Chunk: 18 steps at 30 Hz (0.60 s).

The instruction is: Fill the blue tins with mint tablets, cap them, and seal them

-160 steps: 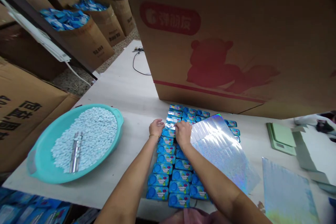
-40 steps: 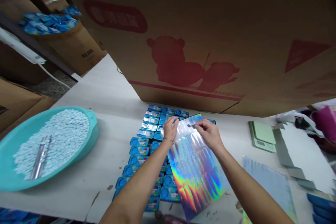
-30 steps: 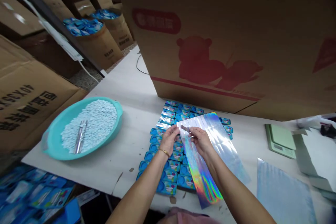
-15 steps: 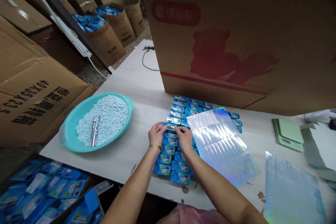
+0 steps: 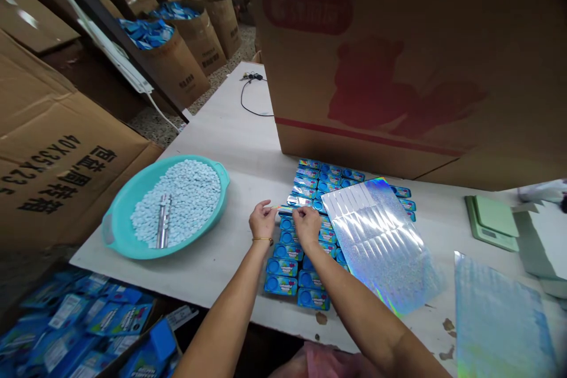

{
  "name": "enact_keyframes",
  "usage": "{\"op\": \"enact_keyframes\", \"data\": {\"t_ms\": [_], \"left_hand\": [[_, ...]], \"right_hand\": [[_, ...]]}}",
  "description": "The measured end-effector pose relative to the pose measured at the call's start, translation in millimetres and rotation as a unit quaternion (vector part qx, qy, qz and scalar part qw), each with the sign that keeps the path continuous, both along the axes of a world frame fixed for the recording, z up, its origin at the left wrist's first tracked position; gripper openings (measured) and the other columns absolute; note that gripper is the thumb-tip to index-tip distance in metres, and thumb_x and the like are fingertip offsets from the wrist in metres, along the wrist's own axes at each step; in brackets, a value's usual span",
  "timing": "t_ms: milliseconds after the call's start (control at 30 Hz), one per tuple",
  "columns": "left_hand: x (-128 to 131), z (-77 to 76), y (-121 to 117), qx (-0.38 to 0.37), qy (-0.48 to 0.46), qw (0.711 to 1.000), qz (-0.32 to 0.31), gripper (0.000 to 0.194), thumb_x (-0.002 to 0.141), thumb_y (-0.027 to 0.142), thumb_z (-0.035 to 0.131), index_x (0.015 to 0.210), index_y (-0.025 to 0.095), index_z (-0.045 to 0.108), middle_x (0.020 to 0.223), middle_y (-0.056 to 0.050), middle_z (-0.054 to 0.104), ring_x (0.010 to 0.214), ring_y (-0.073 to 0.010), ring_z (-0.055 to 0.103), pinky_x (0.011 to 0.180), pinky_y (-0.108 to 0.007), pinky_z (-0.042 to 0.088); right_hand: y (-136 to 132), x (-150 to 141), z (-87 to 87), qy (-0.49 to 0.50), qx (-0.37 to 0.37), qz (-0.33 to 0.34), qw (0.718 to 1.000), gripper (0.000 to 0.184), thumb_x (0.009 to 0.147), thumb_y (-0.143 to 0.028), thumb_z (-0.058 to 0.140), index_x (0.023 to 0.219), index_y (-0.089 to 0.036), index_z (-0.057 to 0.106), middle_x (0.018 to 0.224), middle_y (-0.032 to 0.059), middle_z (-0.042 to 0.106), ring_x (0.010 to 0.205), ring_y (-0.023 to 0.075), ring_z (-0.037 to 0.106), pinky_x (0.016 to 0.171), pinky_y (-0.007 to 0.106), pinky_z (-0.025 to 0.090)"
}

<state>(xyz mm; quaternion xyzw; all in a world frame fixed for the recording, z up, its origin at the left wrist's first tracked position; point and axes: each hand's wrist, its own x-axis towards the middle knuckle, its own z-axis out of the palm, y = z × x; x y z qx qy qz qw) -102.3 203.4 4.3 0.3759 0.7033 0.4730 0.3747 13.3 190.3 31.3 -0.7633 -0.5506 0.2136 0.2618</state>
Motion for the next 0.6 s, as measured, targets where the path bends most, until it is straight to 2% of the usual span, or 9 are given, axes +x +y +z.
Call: {"op": "enact_keyframes", "data": {"t_ms": [200,333,467,600], "left_hand": [[-2.5,-18.9,2.3,-0.025,0.006,1.000,-0.008,0.032,0.056,0.028,0.060,0.086,0.017,0.057,0.058,-0.001,0.060,0.057,-0.0142,0.057,0.060,-0.026,0.043],[-0.9,-27.1,3.7,-0.034,0.010,0.999,-0.041,0.031,0.059,0.027,0.057,0.088,0.017,0.058,0.067,-0.004,0.063,0.060,-0.0152,0.058,0.061,-0.028,0.045],[-3.8,-25.7,2.1,-0.024,0.031,0.993,-0.107,0.019,0.059,0.017,0.053,0.074,0.021,0.063,0.078,-0.003,0.065,0.075,-0.0160,0.059,0.074,-0.029,0.044],[-12.3,-17.0,1.4,-0.019,0.076,0.986,-0.144,0.023,0.052,0.009,0.052,0.065,0.023,0.064,0.089,-0.003,0.064,0.089,-0.0204,0.055,0.086,-0.033,0.037]], "right_hand": [[3.0,-0.6,1.7,-0.093,-0.038,0.068,0.993,0.020,0.075,-0.026,0.046,0.066,-0.017,0.061,0.071,0.0063,0.061,0.074,0.0191,0.050,0.064,0.028,0.028],[0.8,6.5,3.4,-0.166,-0.016,0.113,0.979,0.018,0.078,-0.024,0.043,0.082,-0.018,0.060,0.080,0.0073,0.059,0.078,0.0207,0.047,0.067,0.031,0.027],[-3.9,20.0,7.5,-0.231,0.016,0.253,0.939,0.026,0.080,-0.018,0.038,0.099,-0.024,0.056,0.087,0.0066,0.055,0.080,0.0211,0.044,0.067,0.033,0.026],[-3.6,36.9,11.0,-0.246,0.023,0.353,0.902,0.036,0.078,-0.017,0.041,0.113,-0.023,0.048,0.091,0.0073,0.053,0.082,0.0214,0.042,0.069,0.034,0.027]]}}
